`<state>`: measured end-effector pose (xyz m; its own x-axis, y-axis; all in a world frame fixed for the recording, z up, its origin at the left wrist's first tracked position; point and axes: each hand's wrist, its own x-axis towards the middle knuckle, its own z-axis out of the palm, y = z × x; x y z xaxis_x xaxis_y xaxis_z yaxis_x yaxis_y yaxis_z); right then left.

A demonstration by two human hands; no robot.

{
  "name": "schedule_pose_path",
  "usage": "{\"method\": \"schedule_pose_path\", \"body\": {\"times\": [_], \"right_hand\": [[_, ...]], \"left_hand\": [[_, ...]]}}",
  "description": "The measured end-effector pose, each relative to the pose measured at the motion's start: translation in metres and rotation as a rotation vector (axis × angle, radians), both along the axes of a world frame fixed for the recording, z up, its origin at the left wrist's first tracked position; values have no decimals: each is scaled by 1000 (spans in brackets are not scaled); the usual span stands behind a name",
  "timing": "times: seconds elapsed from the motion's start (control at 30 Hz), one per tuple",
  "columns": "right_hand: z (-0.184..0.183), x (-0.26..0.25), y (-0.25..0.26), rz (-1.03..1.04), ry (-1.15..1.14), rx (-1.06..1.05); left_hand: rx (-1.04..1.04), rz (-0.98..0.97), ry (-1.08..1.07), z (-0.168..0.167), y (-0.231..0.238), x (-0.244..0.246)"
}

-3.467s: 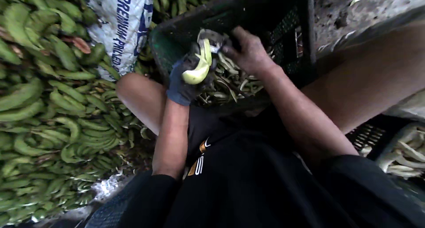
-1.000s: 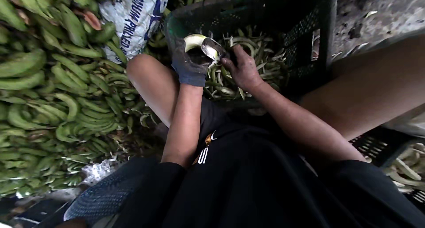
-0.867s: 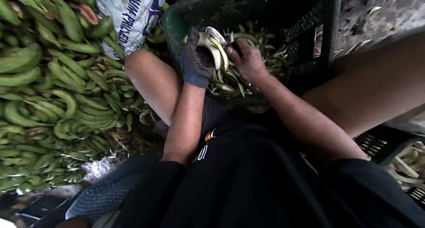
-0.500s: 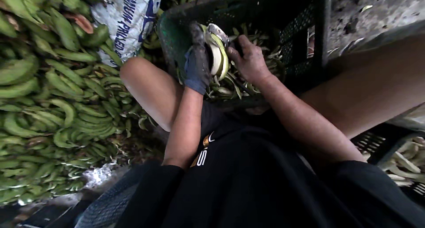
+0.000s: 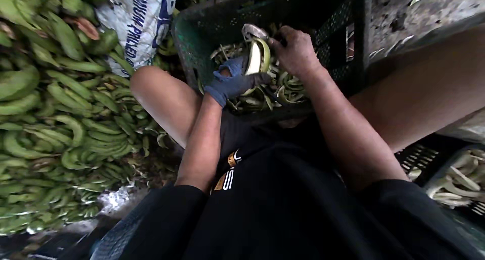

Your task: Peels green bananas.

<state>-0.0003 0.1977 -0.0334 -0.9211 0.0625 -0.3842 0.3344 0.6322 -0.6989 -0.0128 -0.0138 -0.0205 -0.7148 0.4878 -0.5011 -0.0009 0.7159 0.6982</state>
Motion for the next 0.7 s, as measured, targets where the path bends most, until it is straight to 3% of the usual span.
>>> {"method": "schedule_pose_path", "body": {"times": [0.07,0.13,0.27,0.37,0.53,0.7], "right_hand": [[-7,-1,9,-86,-53,44],[-7,-4,17,-169,-60,13],[5,6,5,-115,66,-95],[4,21,-15,40,195,-190],[-8,34,-41,302,334,-174],[-12,31,-51,329,374,-129]], "left_hand": [[-25,-124,-41,4,-5,6],[128,-17,-124,-4,-9,12],[646,594,-362,-8,-1,7],[1054,957,-399,2,2,-8],[1433,1036,-557,-8,-28,-19],[1484,1036,-626,-6,-34,-15]]}}
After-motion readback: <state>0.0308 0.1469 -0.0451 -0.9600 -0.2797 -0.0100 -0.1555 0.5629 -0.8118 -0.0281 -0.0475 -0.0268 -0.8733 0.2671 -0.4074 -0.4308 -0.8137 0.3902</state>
